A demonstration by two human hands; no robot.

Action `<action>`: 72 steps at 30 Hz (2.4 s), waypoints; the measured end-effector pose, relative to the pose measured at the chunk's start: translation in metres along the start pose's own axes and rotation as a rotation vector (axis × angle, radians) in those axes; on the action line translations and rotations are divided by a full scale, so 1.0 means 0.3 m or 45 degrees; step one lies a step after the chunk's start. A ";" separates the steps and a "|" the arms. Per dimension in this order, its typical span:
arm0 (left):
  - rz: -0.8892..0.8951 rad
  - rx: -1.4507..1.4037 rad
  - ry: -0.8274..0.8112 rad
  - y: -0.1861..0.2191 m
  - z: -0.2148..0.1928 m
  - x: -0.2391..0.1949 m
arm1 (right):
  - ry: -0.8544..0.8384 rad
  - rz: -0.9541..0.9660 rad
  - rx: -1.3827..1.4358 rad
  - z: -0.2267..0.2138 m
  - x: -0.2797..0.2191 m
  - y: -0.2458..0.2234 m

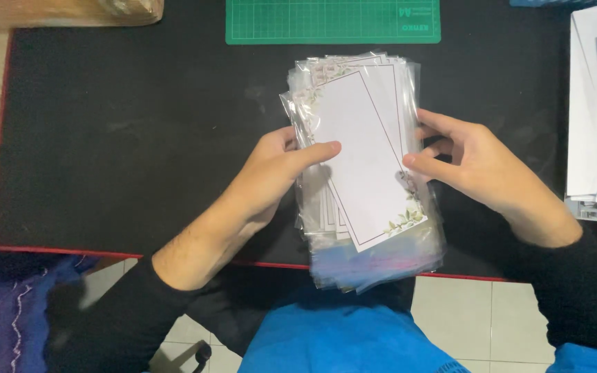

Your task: Folding printed invitation cards and inserting them into plastic sleeves

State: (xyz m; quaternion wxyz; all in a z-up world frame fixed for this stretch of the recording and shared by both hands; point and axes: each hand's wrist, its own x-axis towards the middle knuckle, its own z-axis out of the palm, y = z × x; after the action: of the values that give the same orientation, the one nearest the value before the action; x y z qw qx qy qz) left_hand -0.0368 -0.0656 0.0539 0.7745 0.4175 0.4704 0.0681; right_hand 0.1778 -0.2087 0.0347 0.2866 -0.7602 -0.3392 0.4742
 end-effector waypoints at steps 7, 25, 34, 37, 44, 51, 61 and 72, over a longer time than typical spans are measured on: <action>-0.014 0.021 0.112 -0.011 0.051 -0.028 | 0.004 -0.067 0.075 0.005 -0.007 -0.001; 0.372 0.052 0.121 -0.181 0.032 0.092 | -0.004 -0.188 0.098 -0.023 -0.009 0.038; 0.520 -0.529 0.101 -0.173 0.051 0.037 | -0.660 -0.447 1.334 -0.018 -0.002 0.148; 0.503 -0.622 0.173 -0.158 0.078 0.015 | -0.887 -0.158 2.367 0.027 -0.028 0.168; 0.740 -0.754 0.204 -0.154 0.135 0.042 | -0.248 -0.837 1.809 0.172 -0.088 0.178; 0.749 -0.645 0.198 -0.172 0.216 0.088 | 0.710 -0.048 1.349 0.213 -0.108 -0.004; 0.538 -0.919 -0.029 -0.100 0.081 0.141 | 0.537 0.002 1.268 -0.004 -0.072 -0.112; 0.321 -0.365 0.221 0.056 0.035 0.183 | 0.530 0.219 0.808 -0.117 0.051 -0.187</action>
State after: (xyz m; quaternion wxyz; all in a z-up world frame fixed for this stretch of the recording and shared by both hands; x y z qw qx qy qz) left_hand 0.0062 -0.0336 0.0311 0.7679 0.3511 0.4649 0.2662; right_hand 0.2011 -0.1666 0.0826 0.5295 -0.7393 -0.0455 0.4135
